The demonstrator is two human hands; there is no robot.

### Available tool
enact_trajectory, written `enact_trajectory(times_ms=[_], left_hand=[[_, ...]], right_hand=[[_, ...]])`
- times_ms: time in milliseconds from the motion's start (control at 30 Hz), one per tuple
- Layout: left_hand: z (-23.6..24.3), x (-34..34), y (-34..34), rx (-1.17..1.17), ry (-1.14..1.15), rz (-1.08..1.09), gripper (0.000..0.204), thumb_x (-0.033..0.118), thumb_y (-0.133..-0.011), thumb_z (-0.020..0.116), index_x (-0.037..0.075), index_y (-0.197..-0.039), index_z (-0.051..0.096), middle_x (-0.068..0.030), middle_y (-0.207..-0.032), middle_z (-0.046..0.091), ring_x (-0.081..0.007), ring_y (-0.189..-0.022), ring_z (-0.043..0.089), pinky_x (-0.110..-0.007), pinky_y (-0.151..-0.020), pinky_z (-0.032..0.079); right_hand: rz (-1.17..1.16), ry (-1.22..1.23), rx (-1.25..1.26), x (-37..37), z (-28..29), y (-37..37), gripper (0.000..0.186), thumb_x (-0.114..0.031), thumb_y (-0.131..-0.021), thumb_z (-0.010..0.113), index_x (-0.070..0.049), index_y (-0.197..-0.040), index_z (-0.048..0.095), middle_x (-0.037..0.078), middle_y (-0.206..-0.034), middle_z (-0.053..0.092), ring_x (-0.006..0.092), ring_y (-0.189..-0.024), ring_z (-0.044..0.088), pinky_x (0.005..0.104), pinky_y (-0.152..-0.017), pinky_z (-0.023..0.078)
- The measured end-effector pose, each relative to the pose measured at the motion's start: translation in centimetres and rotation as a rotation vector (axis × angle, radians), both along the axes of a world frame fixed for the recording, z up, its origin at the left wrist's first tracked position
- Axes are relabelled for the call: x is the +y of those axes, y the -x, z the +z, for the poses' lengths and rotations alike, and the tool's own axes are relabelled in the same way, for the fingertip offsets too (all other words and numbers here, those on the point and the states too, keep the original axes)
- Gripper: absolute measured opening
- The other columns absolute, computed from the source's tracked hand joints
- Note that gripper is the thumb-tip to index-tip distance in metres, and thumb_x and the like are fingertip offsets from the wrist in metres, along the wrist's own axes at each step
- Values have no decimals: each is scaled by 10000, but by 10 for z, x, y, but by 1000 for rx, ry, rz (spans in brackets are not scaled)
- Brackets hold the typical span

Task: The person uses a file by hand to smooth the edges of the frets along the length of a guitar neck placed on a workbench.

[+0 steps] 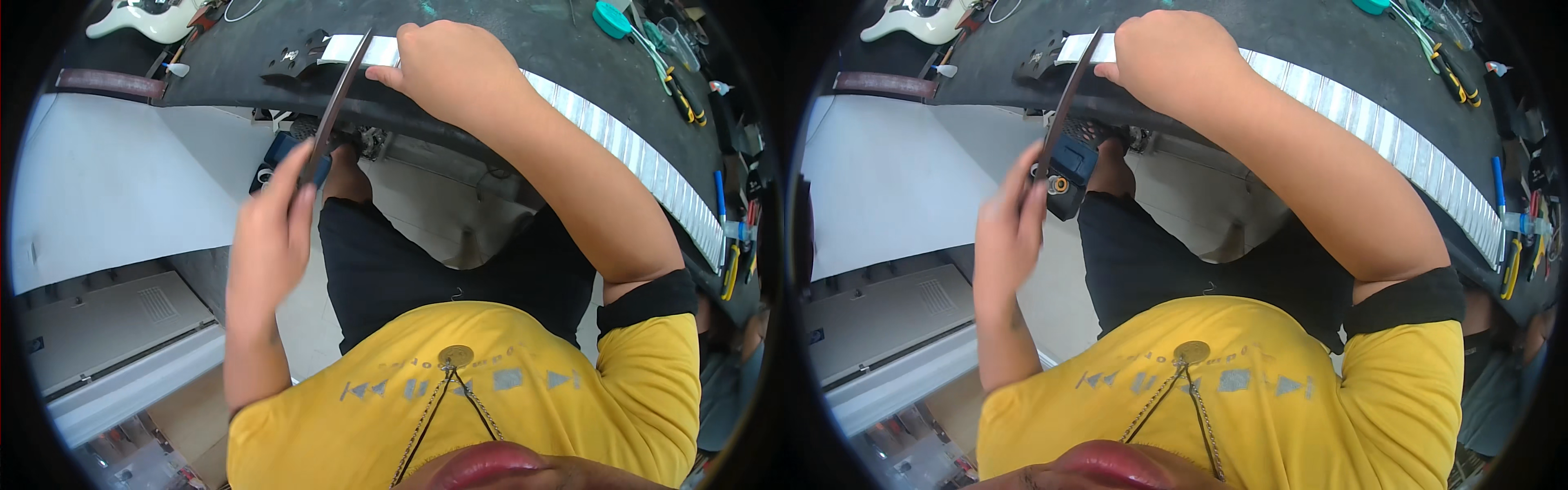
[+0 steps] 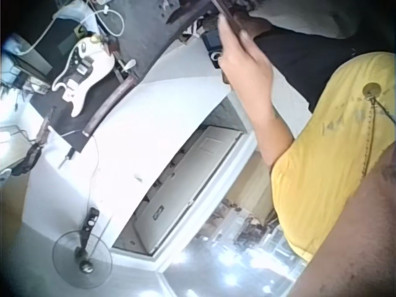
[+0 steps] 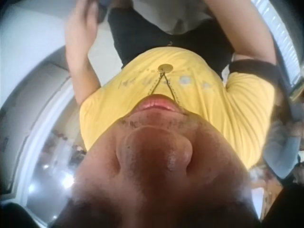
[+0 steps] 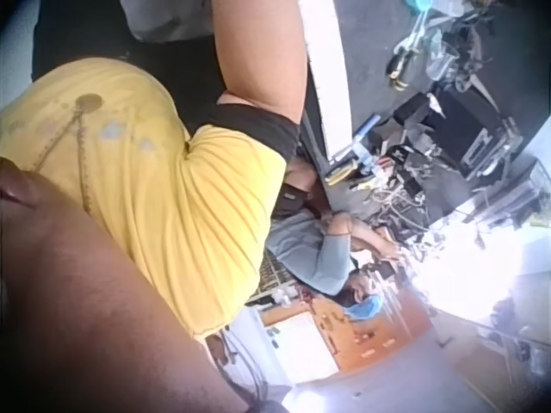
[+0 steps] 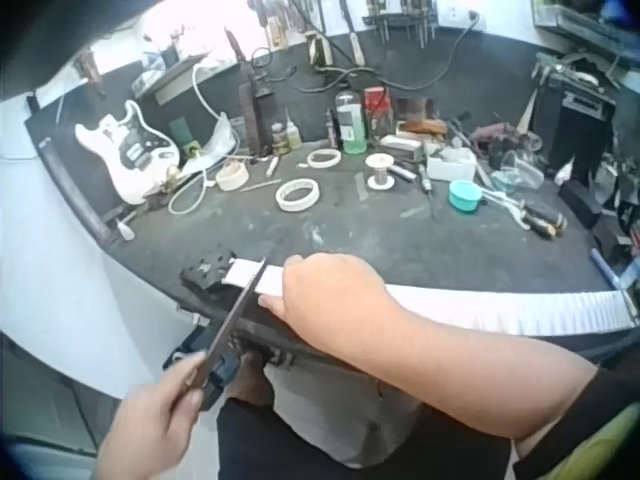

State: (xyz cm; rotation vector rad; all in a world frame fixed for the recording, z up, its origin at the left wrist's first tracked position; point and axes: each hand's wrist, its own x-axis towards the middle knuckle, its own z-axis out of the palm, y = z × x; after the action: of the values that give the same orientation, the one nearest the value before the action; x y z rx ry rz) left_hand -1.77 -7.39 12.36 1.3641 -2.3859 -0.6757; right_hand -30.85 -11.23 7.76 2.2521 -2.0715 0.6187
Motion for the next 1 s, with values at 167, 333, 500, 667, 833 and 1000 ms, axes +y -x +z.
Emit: enact_trajectory(times_ms=[167,333,500,667,833,1000], left_hand=[[5,-91,56,22,88,-134,444,114,-1133,669,53,-1573,672,-35,-711,548,-128,-664,506,-334,-645,464],[-5,-18,4,43,25,-22,466,7,-1088,661,58,-1552,671,-299,-1178,800,-475,-887,786,-449,-834,622],[-7,2,-12,49,44,-43,510,-6,-1095,649,62,-1600,648,-155,-943,662,-287,-739,635,-360,-721,530],[9,-92,58,14,55,-126,470,86,-1142,639,77,-1612,657,-18,-747,538,-105,-613,475,-327,-605,456],[-5,-42,7,74,67,-94,499,61,-1123,648,67,-1622,649,-3,-754,542,-93,-617,497,-312,-592,445],[12,58,-64,41,-35,110,513,16,-1101,650,88,-1609,677,-47,-753,594,-135,-623,538,-306,-623,468]], right_hand=[[58,47,-16,-9,7,-11,633,-620,-1081,717,1,-972,772,196,-856,809,407,-857,816,512,-775,657],[-28,-38,39,-5,11,-2,639,-614,-1080,721,16,-981,765,206,-855,805,418,-853,812,514,-776,654],[1,25,18,0,0,-2,534,-518,-1060,773,-9,-911,832,208,-830,811,398,-824,825,486,-752,666],[29,69,-5,-5,7,-10,540,-525,-1059,773,-10,-908,831,207,-831,812,399,-822,825,488,-758,668],[2,-21,16,-5,13,-7,560,-544,-1078,752,-14,-917,841,206,-830,813,397,-819,826,491,-772,673],[-32,-58,31,-6,14,-8,591,-569,-1092,725,-10,-939,843,208,-848,818,400,-824,826,490,-782,674]])
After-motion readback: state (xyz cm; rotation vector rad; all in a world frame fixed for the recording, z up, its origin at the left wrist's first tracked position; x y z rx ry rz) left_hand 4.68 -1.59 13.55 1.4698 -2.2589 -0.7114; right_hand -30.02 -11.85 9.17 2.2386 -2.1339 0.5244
